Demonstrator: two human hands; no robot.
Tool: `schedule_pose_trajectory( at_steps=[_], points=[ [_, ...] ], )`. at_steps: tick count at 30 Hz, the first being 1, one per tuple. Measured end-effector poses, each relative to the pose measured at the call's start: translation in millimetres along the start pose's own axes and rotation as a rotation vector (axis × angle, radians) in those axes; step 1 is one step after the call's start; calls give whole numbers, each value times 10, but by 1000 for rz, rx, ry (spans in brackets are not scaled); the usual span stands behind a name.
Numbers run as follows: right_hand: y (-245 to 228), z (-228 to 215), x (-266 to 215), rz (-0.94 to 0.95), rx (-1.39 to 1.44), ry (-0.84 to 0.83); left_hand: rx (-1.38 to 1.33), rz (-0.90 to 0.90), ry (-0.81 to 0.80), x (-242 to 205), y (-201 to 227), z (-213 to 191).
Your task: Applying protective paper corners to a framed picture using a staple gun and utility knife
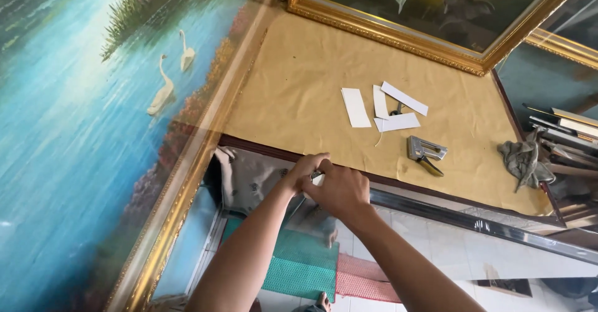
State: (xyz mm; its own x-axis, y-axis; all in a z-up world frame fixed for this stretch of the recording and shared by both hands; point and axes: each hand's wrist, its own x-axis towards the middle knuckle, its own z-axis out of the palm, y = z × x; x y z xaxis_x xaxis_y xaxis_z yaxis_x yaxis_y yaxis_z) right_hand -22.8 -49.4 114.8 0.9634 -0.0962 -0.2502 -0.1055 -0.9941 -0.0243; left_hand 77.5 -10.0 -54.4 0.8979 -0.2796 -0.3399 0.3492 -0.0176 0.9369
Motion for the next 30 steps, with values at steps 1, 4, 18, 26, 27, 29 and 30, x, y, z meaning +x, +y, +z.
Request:
schedule_pose_trajectory(
  at_steps=[1, 4, 18, 26, 27, 29, 30],
  points=[
    [-3, 34, -4, -6, 27, 14, -102, 64, -111, -21, -18, -12],
    [-31, -7, -131, -67, 81, 74, -237, 97, -191, -94, 13, 26],
    [16, 191, 204, -102, 35, 123, -186, 412, 530, -1625, 275, 390],
    [313, 306, 281, -233, 79, 119, 161, 636, 816, -457, -458, 700],
    [272, 253, 228, -227, 80, 123, 160, 640, 810, -351, -513, 732],
    [227, 145, 100, -229, 210, 64, 462, 806, 1202, -156, -625, 849],
    [211, 105, 101, -228, 208, 72, 458, 813, 1202, -301, -502, 710]
  ],
)
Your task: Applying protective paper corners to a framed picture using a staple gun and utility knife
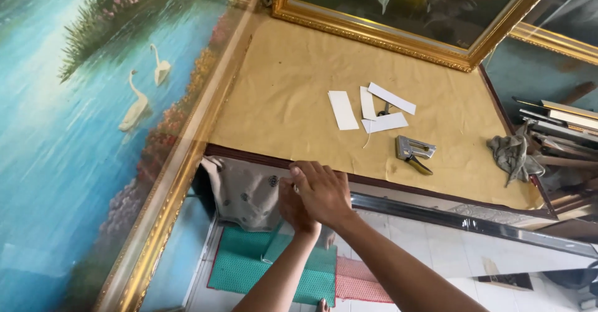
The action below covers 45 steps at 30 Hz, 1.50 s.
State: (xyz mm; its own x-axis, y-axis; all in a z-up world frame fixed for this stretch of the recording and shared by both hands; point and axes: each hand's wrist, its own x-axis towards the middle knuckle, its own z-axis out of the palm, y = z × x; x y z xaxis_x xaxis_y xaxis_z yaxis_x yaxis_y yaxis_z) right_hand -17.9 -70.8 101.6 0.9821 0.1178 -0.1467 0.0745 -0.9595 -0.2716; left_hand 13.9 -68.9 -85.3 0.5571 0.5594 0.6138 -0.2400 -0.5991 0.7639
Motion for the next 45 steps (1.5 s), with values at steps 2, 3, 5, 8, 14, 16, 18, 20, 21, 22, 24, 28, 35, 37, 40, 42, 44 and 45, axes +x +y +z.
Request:
schedule_pose_trajectory(
  at_steps=[2, 3, 5, 8, 14, 16, 18, 20, 21, 22, 24, 28, 35, 37, 40, 42, 44, 45],
  points=[
    [-35, -62, -6, 2, 93, -199, -25, -160, -188, 296, 55, -358],
    [-57, -178, -44, 2, 94, -195, -27, -158, -187, 290, 31, -355],
    [-72, -396, -135, 25, 433, -363, -37, 110, 38, 239, -10, -341],
    [69, -541, -102, 131, 880, -393, -117, 56, 80, 453, 306, -533],
    [2538, 258, 1170, 179, 149, -106, -136, 98, 239, 132, -316, -298],
    [3030, 215, 1155, 269, -96, -107, -164, 12, 173, 170, -271, -440],
    [3532, 313, 1213, 353, -344, -102, -189, -79, 109, 149, -292, -534],
    [4015, 540, 1352, 395, -330, -55, -164, -137, 79, 89, -378, -596],
    [3905, 447, 1310, 373, -331, -63, -146, -140, 92, 152, -184, -698],
    [3814, 360, 1245, 346, -350, -71, -172, -149, 100, 194, 10, -794],
    [3752, 296, 1217, 300, -367, -88, -180, -159, 118, 193, 147, -892],
    [3560, 160, 1199, 303, -315, -124, -470, -320, 146, 150, 558, -1059],
    [2357, 83, 808, -9, 184, -285, -878, -584, 72, -75, 222, -1410],
    [1975, 141, 606, -93, 467, -415, -844, -552, 91, -145, 261, -1531],
    [1273, -95, 18, -80, 922, -737, -839, -574, 68, -284, 213, -1746],
    [965, -93, -233, 9, 1094, -942, -850, -620, 37, -355, 239, -1910],
    [834, 190, -260, 66, 1152, -1221, -780, -715, 36, -394, 348, -2064],
    [786, 312, -298, 66, 1150, -1235, -769, -719, 43, -445, 333, -2141]
  ],
)
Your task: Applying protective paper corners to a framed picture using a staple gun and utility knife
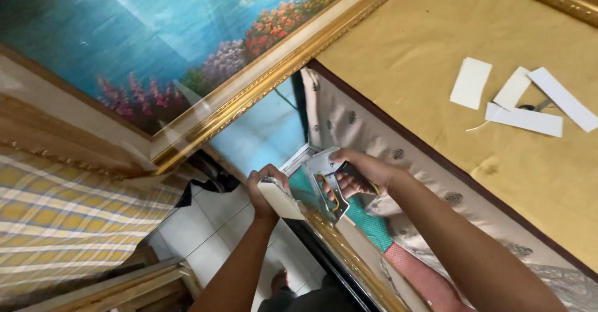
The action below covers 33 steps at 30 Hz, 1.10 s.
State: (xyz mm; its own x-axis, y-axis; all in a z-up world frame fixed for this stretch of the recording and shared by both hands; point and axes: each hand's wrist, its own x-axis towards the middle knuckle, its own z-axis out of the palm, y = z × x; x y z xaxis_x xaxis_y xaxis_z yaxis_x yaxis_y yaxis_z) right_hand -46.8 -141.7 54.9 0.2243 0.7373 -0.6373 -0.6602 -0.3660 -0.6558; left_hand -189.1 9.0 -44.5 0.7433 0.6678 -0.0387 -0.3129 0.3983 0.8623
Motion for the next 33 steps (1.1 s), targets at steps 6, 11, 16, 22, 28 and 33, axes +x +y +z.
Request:
schedule_pose_trajectory(
  at_steps=[6, 11, 16, 22, 28, 33],
  points=[
    [539, -38, 669, 230, -221, -297, -29, 19, -19, -237, 85, -239],
    [1089, -417, 1250, 352, -254, -258, -63, 40, -35, -340, 221, -320],
    [721, 642, 449, 271, -325, -158, -50, 86, -31, -412, 82, -570],
    [800, 834, 468, 157, -342, -61, -104, 68, -58, -517, 186, -656],
    [324, 900, 273, 118, -516, -181, -29, 41, 37, -659, 317, -774],
    [448, 719, 629, -44, -613, -248, -56, 24, 106, -711, 254, -816]
  ],
)
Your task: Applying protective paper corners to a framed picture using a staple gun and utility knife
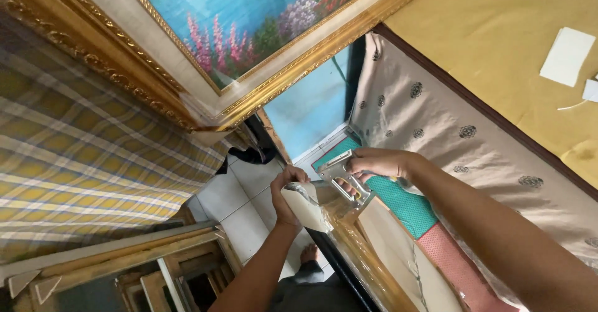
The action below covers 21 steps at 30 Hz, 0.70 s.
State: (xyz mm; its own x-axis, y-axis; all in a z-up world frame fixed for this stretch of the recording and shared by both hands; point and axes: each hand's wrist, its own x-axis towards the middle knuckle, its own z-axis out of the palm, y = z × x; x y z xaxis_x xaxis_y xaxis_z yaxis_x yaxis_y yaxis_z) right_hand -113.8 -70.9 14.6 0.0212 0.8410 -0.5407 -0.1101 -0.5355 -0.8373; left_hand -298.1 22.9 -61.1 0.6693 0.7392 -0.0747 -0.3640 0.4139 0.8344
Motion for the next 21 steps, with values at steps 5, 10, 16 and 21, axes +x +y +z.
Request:
schedule_pose_trajectory(
  at_steps=[5, 10, 16, 21],
  points=[
    [151, 66, 267, 42, -227, -96, -212, 7, -89, 15, -51, -37],
    [11, 276, 172, -82, -80, -297, -210, 34, -114, 10, -82, -78],
    [374, 251, 389, -200, 34, -198, -237, 4, -113, 22, -126, -114],
    [97, -66, 356, -130, -155, -266, -236, 43, -118, 116, -232, -166]
  ],
)
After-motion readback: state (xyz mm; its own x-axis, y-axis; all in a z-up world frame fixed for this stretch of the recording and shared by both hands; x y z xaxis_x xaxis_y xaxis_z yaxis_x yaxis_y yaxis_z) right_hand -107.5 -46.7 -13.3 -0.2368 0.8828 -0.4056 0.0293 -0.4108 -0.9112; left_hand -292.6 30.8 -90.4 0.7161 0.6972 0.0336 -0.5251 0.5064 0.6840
